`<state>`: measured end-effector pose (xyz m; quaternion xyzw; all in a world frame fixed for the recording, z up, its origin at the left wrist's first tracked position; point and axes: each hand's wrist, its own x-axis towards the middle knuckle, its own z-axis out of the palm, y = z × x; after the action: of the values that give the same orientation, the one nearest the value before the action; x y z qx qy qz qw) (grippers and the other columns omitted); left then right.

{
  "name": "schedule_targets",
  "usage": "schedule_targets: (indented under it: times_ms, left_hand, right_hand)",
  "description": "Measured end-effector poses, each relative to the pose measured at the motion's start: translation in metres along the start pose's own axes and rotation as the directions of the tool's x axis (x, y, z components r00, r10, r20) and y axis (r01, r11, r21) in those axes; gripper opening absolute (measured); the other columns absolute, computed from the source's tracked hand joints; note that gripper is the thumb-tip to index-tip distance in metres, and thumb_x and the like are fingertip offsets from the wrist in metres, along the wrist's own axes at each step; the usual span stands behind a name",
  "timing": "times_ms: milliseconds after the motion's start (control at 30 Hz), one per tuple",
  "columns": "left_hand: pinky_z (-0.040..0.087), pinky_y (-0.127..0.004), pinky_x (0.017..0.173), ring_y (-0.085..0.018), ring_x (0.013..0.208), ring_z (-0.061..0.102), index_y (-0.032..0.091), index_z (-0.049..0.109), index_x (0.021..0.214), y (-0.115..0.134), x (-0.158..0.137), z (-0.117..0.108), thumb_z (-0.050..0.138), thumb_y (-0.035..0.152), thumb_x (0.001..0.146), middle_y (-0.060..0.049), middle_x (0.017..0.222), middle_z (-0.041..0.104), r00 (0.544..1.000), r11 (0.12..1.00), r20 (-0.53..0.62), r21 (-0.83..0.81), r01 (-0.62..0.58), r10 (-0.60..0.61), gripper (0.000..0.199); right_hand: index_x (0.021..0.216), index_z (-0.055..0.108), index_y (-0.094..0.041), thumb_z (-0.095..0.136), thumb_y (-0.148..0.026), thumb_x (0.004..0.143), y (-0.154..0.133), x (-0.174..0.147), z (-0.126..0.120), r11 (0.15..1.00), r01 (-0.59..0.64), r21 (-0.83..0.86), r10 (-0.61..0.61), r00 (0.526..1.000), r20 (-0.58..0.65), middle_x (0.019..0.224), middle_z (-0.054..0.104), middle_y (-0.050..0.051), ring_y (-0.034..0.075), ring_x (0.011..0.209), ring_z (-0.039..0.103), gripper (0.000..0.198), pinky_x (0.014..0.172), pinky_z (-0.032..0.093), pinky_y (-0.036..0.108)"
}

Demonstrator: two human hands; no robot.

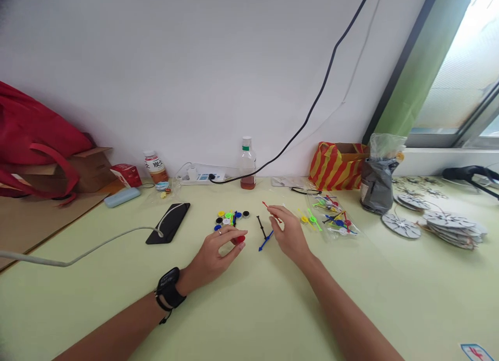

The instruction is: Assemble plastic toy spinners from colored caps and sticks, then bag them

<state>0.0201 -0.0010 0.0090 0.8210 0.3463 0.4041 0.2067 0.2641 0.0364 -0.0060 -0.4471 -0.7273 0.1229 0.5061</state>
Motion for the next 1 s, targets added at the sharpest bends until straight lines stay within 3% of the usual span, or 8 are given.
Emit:
schedule_targets:
  times_ms: [133,300,433,567,733,867,1000]
  left_hand:
    - [0.054,-0.034,0.090,-0.017,0.089,0.067,0.023,0.069,0.119,-0.002,-0.001,0.002,0.061,0.023,0.097,-0.006,0.104,0.070,0.999,0.999,-0.011,-0.014,0.034,-0.034,0.024]
    - [0.056,-0.033,0.089,-0.017,0.089,0.069,0.023,0.069,0.121,-0.006,0.000,0.002,0.063,0.025,0.096,-0.006,0.106,0.071,0.997,0.997,-0.030,-0.045,0.069,-0.071,0.026]
    - [0.058,-0.034,0.086,-0.018,0.090,0.069,0.023,0.069,0.121,-0.004,0.002,0.002,0.065,0.028,0.095,-0.007,0.105,0.072,0.995,0.993,-0.033,-0.083,0.087,-0.090,0.026]
    - [0.059,-0.036,0.089,-0.020,0.096,0.070,0.023,0.070,0.122,-0.001,0.003,0.000,0.064,0.031,0.097,-0.008,0.109,0.072,0.992,0.981,0.002,-0.148,0.127,-0.128,0.027]
    - [0.059,-0.036,0.090,-0.021,0.098,0.069,0.022,0.072,0.119,0.001,0.004,-0.002,0.064,0.030,0.096,-0.008,0.106,0.072,0.991,0.971,-0.003,-0.201,0.130,-0.133,0.025]
    - [0.059,-0.035,0.089,-0.020,0.097,0.069,0.022,0.073,0.116,0.000,0.004,0.000,0.064,0.027,0.096,-0.008,0.104,0.072,0.991,0.960,0.016,-0.247,0.130,-0.130,0.023]
    - [0.060,-0.035,0.087,-0.021,0.101,0.068,0.021,0.072,0.118,-0.003,0.002,0.002,0.066,0.030,0.095,-0.009,0.110,0.071,0.985,0.939,0.010,-0.300,0.166,-0.171,0.025]
  right_hand:
    - [0.107,0.072,-0.024,0.055,-0.040,0.098,-0.019,0.001,-0.007,0.958,-0.139,0.251,0.142,0.990,0.006,0.106,0.072,0.009,0.024,0.095,0.071,0.025,0.089,0.057,0.042]
    - [0.109,0.069,-0.024,0.061,-0.042,0.096,-0.045,-0.003,-0.005,0.800,-0.320,0.508,0.240,0.946,0.217,0.103,0.069,0.007,0.020,0.092,0.069,0.024,0.086,0.055,0.037]
    - [0.116,0.066,-0.025,0.060,-0.038,0.096,-0.056,-0.010,0.004,0.734,-0.404,0.546,0.230,0.904,0.360,0.105,0.068,0.006,0.018,0.087,0.060,0.025,0.076,0.051,0.033]
    - [0.116,0.065,-0.024,0.053,-0.039,0.100,-0.061,-0.014,0.012,0.733,-0.402,0.548,0.159,0.886,0.437,0.093,0.064,0.005,0.017,0.078,0.055,0.025,0.072,0.049,0.033]
    - [0.123,0.057,-0.026,0.054,-0.042,0.099,-0.064,-0.017,0.014,0.737,-0.388,0.553,0.138,0.888,0.439,0.109,0.055,0.006,0.015,0.076,0.057,0.029,0.070,0.051,0.033]
    - [0.122,0.053,-0.027,0.054,-0.044,0.099,-0.064,-0.019,0.018,0.706,-0.393,0.589,0.125,0.888,0.443,0.105,0.050,0.004,0.016,0.081,0.060,0.029,0.074,0.054,0.033]
    - [0.124,0.052,-0.027,0.053,-0.040,0.100,-0.060,-0.022,0.021,0.781,-0.352,0.516,0.126,0.897,0.423,0.104,0.057,0.005,0.018,0.086,0.061,0.028,0.081,0.054,0.036]
